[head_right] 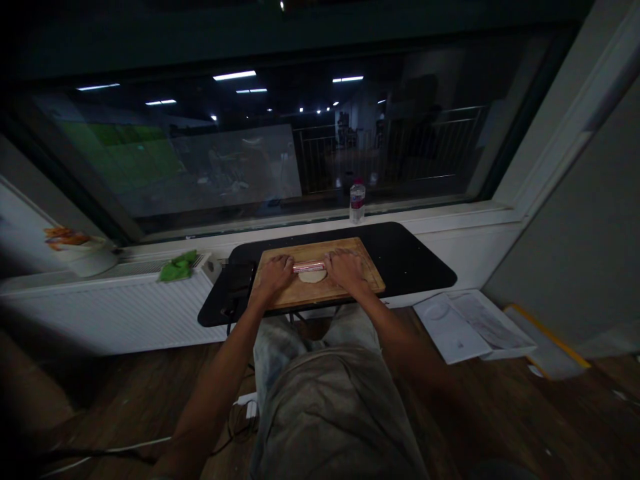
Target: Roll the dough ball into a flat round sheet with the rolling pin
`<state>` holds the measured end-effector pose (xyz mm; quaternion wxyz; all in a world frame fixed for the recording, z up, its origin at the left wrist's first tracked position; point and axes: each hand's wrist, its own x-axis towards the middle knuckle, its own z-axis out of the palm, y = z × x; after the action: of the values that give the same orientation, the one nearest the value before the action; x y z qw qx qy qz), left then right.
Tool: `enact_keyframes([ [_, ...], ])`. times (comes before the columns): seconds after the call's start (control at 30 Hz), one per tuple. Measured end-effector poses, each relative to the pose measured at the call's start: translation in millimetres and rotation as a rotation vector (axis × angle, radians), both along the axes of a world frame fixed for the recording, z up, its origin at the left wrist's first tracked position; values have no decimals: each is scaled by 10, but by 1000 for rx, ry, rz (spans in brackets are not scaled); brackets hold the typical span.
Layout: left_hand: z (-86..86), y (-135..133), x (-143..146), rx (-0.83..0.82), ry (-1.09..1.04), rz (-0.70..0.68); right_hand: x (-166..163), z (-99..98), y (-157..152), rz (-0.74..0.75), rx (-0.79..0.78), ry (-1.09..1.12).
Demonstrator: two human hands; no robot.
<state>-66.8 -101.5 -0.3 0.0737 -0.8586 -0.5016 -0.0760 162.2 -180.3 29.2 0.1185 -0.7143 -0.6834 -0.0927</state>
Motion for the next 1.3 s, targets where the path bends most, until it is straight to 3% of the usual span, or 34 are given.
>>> enact_keyframes([
  [0.67, 55, -391, -76, -32, -157, 79, -10, -190, -185, 86, 124, 2],
  [1.3, -86, -591, -118, 43, -296, 141, 79, -442, -327, 145, 230, 82],
])
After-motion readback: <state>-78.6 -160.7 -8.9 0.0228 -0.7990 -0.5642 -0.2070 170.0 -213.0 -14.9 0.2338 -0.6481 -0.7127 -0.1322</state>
